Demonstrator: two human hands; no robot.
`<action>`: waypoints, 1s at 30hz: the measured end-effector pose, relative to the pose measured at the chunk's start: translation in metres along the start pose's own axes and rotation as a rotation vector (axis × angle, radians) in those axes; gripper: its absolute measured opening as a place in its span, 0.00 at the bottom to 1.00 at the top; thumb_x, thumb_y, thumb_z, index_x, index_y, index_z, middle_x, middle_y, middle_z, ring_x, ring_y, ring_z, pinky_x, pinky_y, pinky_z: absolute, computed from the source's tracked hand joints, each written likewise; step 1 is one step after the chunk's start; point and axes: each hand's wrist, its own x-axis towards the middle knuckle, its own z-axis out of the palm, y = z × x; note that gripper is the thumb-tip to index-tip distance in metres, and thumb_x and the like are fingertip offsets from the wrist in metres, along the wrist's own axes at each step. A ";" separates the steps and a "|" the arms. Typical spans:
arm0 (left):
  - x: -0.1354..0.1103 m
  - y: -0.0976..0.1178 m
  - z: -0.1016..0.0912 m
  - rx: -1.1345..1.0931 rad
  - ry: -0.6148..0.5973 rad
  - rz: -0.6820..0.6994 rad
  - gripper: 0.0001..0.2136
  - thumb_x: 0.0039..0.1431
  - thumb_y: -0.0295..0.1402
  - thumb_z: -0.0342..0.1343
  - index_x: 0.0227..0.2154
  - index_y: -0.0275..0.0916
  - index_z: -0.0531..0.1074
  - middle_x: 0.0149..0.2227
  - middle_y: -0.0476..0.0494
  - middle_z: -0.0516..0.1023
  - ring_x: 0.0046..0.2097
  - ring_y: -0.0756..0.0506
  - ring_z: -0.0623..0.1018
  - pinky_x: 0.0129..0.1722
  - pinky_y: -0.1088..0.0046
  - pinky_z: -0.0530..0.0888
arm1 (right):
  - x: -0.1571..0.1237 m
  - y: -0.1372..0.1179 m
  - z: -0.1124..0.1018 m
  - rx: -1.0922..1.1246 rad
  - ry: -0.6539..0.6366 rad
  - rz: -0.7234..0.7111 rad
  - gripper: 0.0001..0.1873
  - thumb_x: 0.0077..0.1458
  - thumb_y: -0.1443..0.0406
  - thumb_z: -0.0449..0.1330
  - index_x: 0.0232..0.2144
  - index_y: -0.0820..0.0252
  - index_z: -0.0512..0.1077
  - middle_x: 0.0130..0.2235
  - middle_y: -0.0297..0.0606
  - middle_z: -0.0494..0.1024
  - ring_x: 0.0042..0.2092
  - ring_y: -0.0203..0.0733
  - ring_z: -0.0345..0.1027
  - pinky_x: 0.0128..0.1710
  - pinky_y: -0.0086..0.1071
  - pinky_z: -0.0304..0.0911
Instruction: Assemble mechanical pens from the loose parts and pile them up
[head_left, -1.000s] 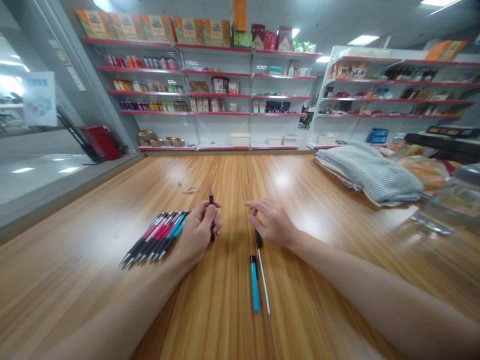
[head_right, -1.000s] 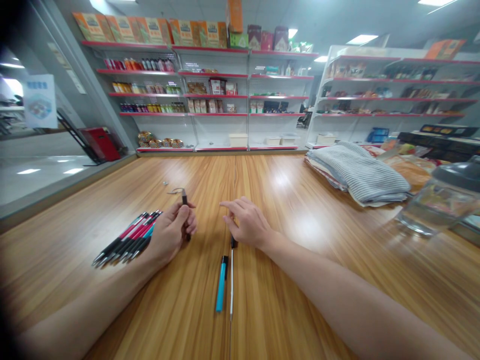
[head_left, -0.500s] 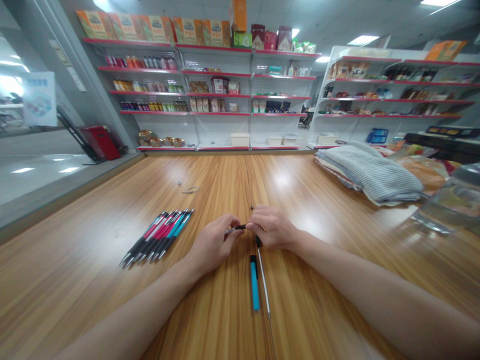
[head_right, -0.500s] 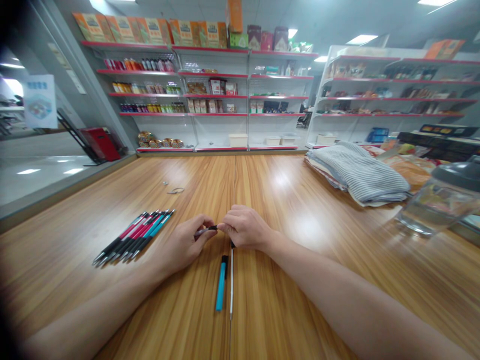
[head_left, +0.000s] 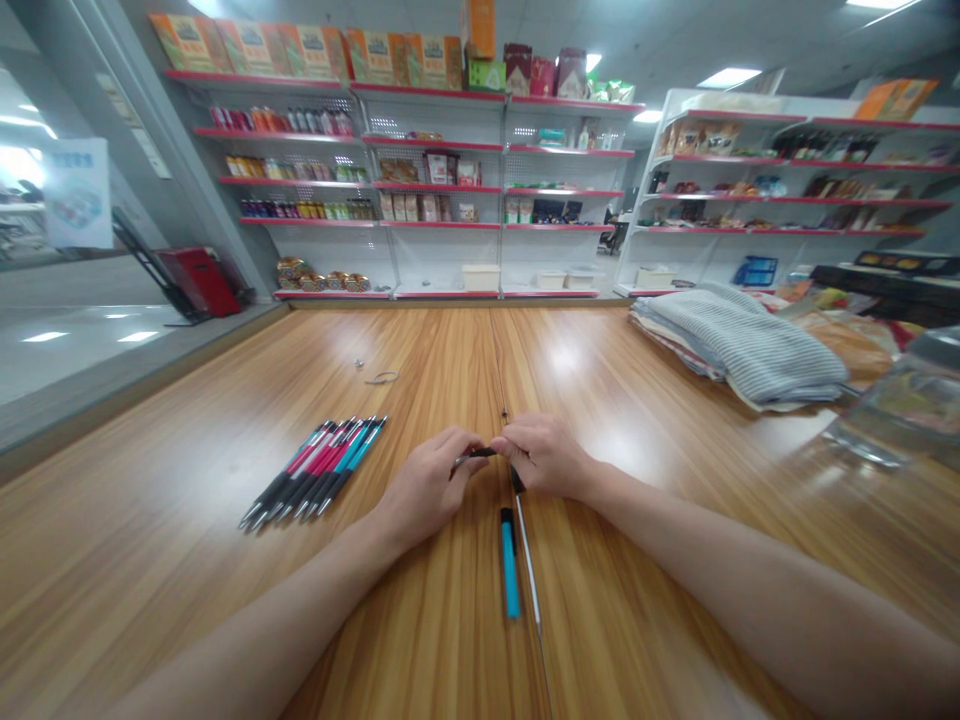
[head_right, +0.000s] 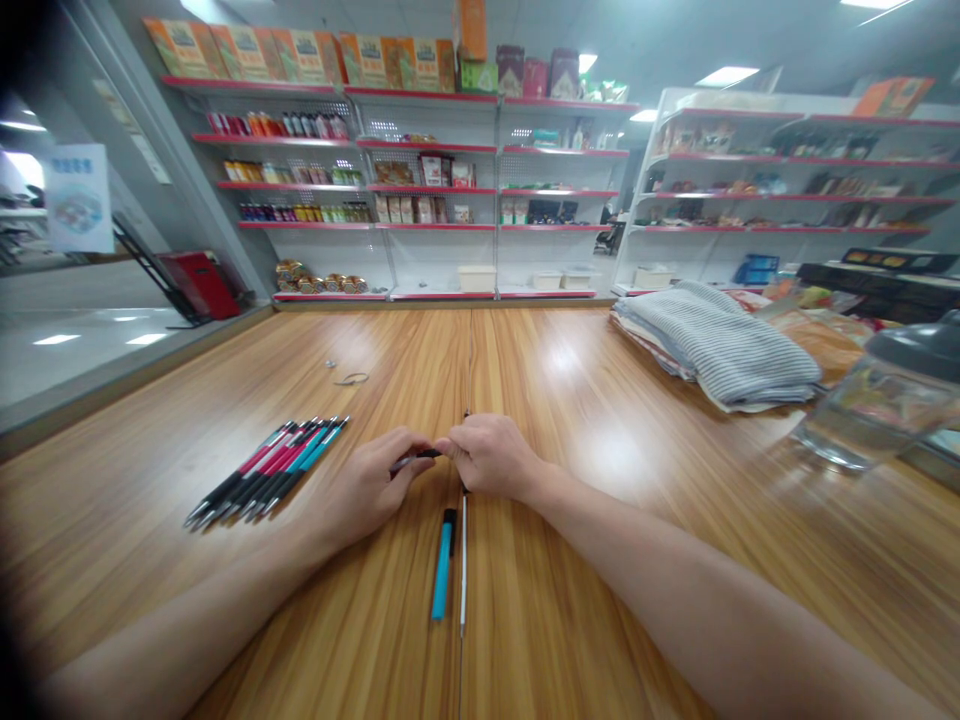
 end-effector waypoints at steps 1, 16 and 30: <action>0.000 0.000 0.000 -0.001 -0.008 0.006 0.07 0.64 0.32 0.47 0.39 0.39 0.70 0.36 0.45 0.75 0.38 0.47 0.74 0.37 0.73 0.68 | 0.000 -0.001 0.000 0.002 0.002 0.004 0.21 0.64 0.61 0.47 0.19 0.61 0.63 0.21 0.35 0.65 0.26 0.34 0.56 0.28 0.31 0.47; 0.000 0.002 -0.002 0.086 0.006 0.021 0.08 0.66 0.30 0.44 0.38 0.39 0.69 0.36 0.45 0.74 0.39 0.47 0.75 0.37 0.73 0.68 | -0.002 0.001 0.000 0.011 -0.002 0.056 0.22 0.64 0.61 0.46 0.19 0.61 0.62 0.21 0.34 0.64 0.26 0.33 0.56 0.28 0.30 0.48; -0.001 0.004 -0.001 0.200 -0.039 -0.016 0.09 0.66 0.32 0.45 0.45 0.41 0.67 0.39 0.45 0.76 0.40 0.46 0.76 0.36 0.72 0.68 | -0.002 0.006 0.002 0.050 -0.006 0.072 0.21 0.65 0.60 0.46 0.21 0.62 0.64 0.23 0.36 0.66 0.27 0.34 0.59 0.29 0.29 0.50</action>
